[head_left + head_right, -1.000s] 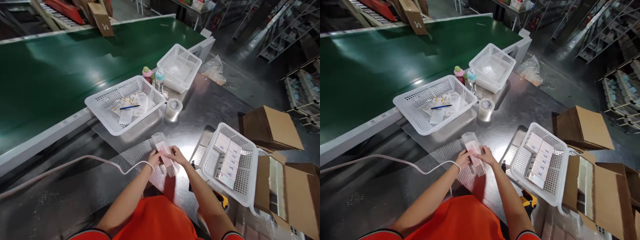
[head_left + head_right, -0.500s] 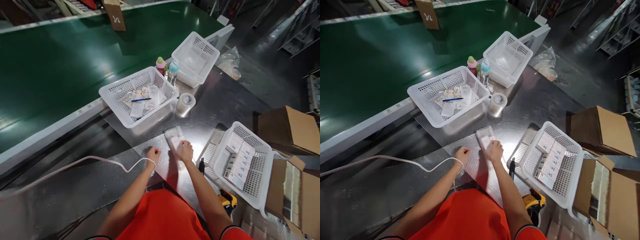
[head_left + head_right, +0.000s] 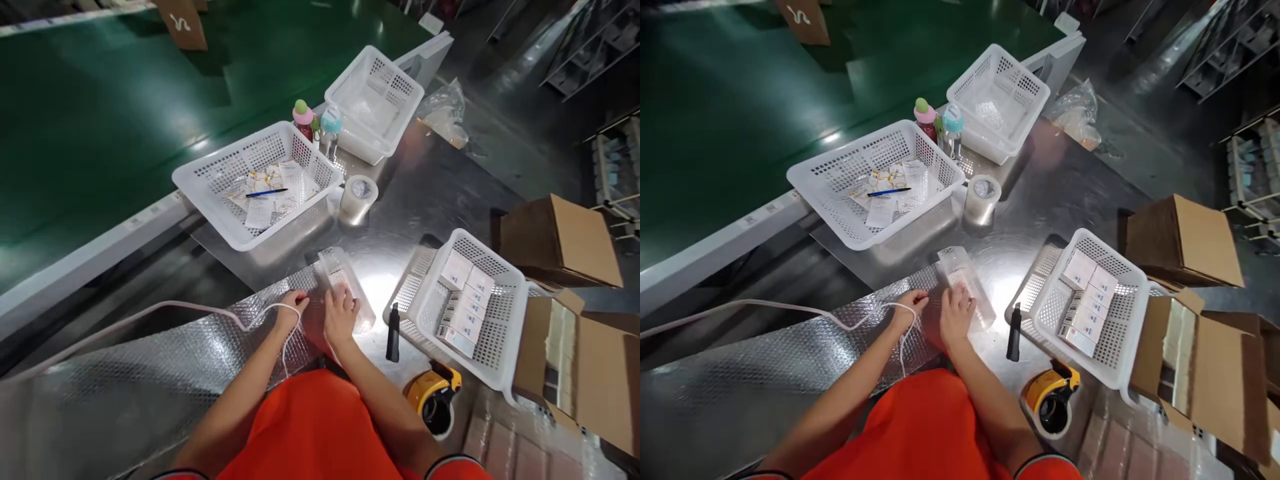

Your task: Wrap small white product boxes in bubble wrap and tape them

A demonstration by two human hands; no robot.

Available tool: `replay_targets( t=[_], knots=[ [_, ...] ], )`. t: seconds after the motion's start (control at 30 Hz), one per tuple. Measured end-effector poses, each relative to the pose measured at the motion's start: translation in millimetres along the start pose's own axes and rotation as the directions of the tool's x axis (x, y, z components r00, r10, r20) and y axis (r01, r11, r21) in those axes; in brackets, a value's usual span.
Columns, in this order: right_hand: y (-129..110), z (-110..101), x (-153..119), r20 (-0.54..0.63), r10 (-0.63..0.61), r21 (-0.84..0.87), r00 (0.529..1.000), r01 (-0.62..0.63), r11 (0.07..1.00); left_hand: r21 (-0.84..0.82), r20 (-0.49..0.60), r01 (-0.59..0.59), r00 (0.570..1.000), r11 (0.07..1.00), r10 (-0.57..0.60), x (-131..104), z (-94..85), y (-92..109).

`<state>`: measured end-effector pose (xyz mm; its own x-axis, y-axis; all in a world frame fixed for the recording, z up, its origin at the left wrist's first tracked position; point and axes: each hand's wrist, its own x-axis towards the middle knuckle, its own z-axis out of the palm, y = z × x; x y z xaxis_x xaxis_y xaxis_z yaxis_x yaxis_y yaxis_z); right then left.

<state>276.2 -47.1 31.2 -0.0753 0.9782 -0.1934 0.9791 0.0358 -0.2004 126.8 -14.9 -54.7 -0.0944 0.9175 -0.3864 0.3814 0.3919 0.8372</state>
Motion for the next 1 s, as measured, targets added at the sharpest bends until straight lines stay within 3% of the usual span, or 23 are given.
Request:
replay_targets(
  t=[0.1,0.17,0.23,0.33,0.47,0.63,0.87,1.0],
  knots=[
    [-8,0,0,0.057,-0.216,-0.018,0.975,0.218,0.976,0.102,0.051,-0.018,0.999,0.995,0.013,-1,-7.5,5],
    [-8,3,6,0.095,-0.282,-0.034,0.955,0.286,0.958,0.304,0.055,-0.037,0.998,0.952,0.021,-7,-16.0,8],
    [-4,7,13,0.1,-0.245,-0.054,0.964,0.251,0.966,0.545,0.028,-0.052,0.999,0.837,0.043,-15,-25.0,10],
    [4,7,21,0.068,-0.047,-0.089,0.997,0.053,0.995,0.747,-0.015,-0.044,0.996,0.663,0.083,-25,-33.6,13],
    [16,-7,33,0.151,0.059,-0.1,0.987,-0.044,0.994,0.82,-0.011,-0.038,0.997,0.571,0.081,-25,-32.3,23],
    [38,-21,53,0.16,0.087,-0.127,0.983,-0.066,0.99,0.843,0.122,-0.133,0.991,0.522,0.055,-13,-20.2,32],
    [61,-14,64,0.161,0.001,-0.213,0.987,0.034,0.976,0.852,0.242,-0.196,0.97,0.486,-0.033,-9,-11.4,21],
    [58,-15,48,0.187,0.077,-0.227,0.979,-0.033,0.973,0.861,0.262,-0.204,0.963,0.466,-0.061,-6,-12.6,13]
  ],
)
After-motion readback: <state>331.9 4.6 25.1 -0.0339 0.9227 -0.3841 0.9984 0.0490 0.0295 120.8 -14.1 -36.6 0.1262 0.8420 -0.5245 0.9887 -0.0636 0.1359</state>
